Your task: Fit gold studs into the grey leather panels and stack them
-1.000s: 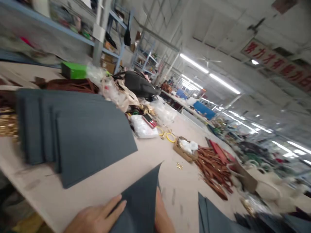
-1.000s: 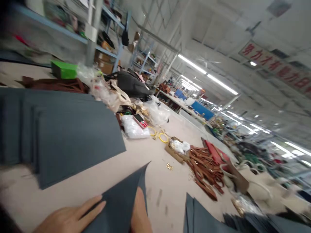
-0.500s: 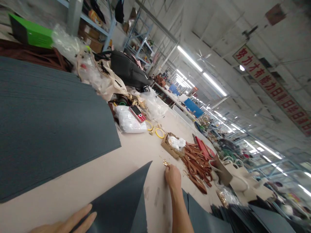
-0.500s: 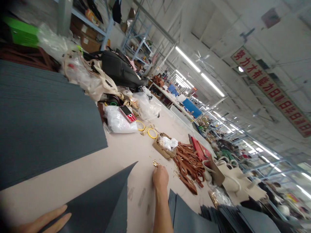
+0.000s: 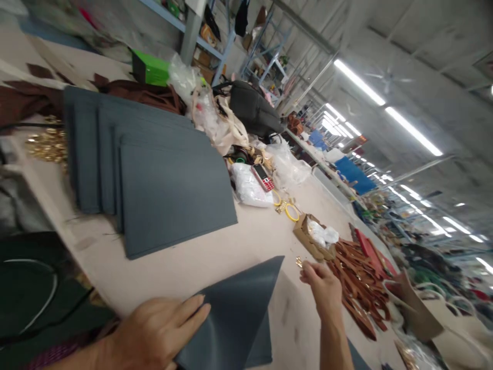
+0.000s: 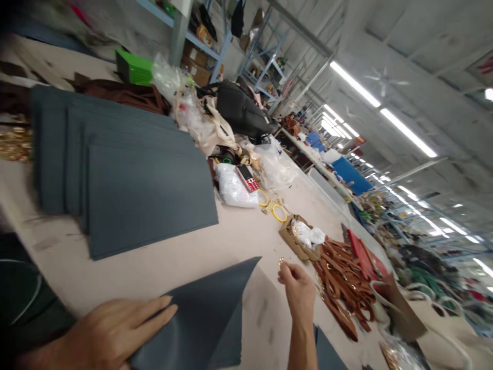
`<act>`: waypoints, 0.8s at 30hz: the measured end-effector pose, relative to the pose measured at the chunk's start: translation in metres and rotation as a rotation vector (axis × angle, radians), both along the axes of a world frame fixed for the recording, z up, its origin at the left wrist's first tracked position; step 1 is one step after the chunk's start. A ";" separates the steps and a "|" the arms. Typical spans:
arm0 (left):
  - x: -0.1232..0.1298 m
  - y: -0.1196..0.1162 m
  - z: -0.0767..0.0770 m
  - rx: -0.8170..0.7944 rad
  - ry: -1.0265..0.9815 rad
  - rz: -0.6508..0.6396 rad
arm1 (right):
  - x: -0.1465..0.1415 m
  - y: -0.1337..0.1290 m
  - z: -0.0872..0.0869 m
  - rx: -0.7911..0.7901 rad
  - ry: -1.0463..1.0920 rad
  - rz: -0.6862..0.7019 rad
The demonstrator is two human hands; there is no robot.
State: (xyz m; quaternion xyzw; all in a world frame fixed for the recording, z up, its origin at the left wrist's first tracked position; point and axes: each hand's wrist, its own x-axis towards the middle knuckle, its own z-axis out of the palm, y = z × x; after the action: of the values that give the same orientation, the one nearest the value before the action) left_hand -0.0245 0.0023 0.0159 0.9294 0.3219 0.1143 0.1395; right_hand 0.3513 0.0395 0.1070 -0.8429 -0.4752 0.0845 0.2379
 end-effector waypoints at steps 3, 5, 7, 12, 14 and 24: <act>0.000 0.007 0.020 -0.009 0.007 -0.075 | -0.062 -0.020 0.013 0.191 0.393 0.147; -0.002 0.010 0.027 -0.009 0.003 -0.108 | -0.111 -0.031 0.015 0.105 0.565 0.280; -0.002 0.011 0.030 0.003 0.001 -0.117 | -0.154 -0.035 0.010 -0.058 0.629 0.395; -0.002 0.011 0.036 0.033 -0.003 -0.110 | -0.199 -0.027 -0.009 -0.267 0.407 0.572; -0.003 0.011 0.037 0.047 -0.011 -0.112 | -0.203 -0.022 -0.009 -0.299 0.339 0.606; -0.003 0.010 0.032 0.057 -0.061 -0.101 | -0.202 -0.009 -0.018 -0.440 0.441 0.465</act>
State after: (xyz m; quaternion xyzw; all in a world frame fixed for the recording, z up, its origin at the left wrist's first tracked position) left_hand -0.0277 0.0122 0.0484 0.9442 0.2668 0.1445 0.1284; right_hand 0.1493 0.0301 0.0886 -0.7051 -0.5618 0.4151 0.1225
